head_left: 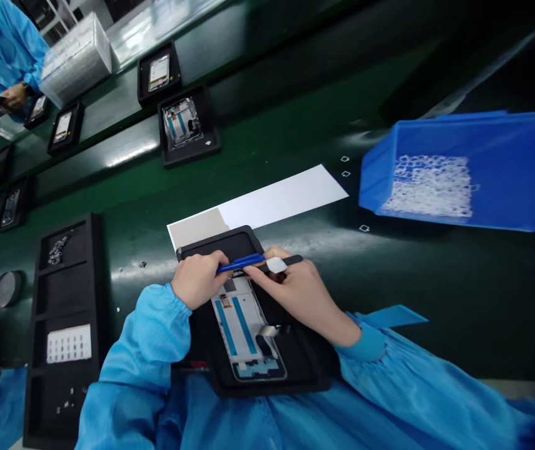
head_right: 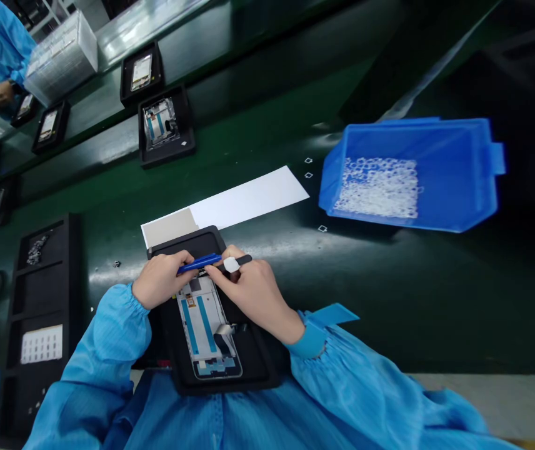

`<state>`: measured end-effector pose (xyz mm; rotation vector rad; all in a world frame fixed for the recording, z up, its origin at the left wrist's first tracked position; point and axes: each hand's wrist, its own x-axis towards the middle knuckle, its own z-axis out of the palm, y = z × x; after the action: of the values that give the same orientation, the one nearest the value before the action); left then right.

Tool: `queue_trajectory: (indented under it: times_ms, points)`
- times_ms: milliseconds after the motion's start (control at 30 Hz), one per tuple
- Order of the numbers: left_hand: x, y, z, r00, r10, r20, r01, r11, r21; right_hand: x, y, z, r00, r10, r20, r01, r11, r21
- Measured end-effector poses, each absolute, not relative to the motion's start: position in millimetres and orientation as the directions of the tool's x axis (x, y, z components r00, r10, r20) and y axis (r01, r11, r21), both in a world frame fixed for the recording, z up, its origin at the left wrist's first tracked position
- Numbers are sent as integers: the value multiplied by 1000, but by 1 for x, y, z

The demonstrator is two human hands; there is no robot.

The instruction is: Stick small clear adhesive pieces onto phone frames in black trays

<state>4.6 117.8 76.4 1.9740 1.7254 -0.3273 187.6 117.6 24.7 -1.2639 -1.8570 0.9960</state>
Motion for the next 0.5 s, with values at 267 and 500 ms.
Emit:
queue_trajectory:
  times_ms: [267, 500]
  points:
    - [5, 117, 70, 157, 879, -451, 965, -39, 260, 182, 112, 21, -310, 912, 268, 470, 392, -791]
    - [-27, 50, 72, -173, 981, -85, 776, 189, 602, 187, 113, 13, -37, 969, 243, 235, 245, -941]
